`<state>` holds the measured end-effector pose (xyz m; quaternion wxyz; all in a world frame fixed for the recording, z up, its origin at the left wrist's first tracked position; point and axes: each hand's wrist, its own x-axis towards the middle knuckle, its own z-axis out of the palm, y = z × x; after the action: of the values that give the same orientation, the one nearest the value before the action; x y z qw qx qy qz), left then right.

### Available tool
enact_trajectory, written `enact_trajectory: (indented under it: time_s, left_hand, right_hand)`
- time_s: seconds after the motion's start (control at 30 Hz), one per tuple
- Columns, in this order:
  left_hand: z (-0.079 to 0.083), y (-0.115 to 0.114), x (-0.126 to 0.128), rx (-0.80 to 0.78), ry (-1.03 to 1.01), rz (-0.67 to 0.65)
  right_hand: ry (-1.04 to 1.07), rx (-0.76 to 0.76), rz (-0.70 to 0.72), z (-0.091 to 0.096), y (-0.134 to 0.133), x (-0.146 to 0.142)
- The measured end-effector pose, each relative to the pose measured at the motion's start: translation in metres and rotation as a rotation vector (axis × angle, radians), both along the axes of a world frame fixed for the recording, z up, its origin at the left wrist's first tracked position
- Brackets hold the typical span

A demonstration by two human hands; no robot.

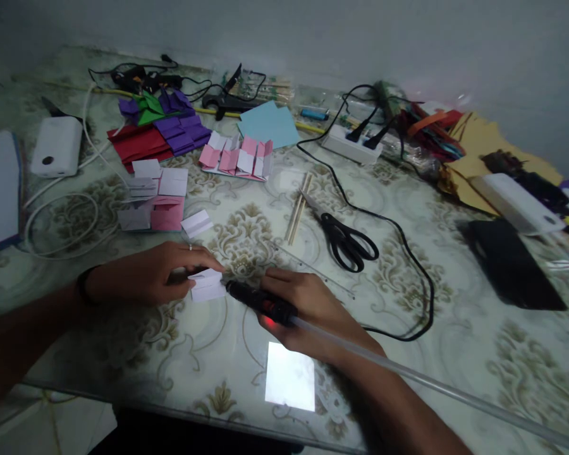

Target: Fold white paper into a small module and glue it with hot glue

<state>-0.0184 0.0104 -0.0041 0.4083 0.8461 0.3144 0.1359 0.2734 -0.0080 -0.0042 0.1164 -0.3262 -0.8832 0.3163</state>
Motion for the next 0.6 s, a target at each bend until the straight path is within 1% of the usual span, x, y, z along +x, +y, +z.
enact_trajectory:
  time_s: [0.13,0.27,0.4,0.53,0.6]
  left_hand:
    - [-0.001,-0.001,0.0,-0.041,-0.013,0.024]
    - [-0.003,-0.001,0.0,-0.072,-0.057,0.046]
    - [-0.001,-0.001,0.001,-0.085,-0.051,0.048]
    - [0.002,-0.002,0.0,-0.08,-0.043,0.043]
    - [0.004,-0.002,-0.001,-0.069,-0.04,0.026]
  right_hand:
    - [0.011,0.002,-0.027,0.001,-0.001,-0.001]
    - [0.018,0.006,-0.062,0.006,0.0,0.001]
    - [-0.03,0.037,-0.155,0.01,0.006,0.012]
    - [-0.083,0.145,-0.27,0.006,0.017,0.031]
    - [-0.092,0.236,-0.323,0.001,0.024,0.041]
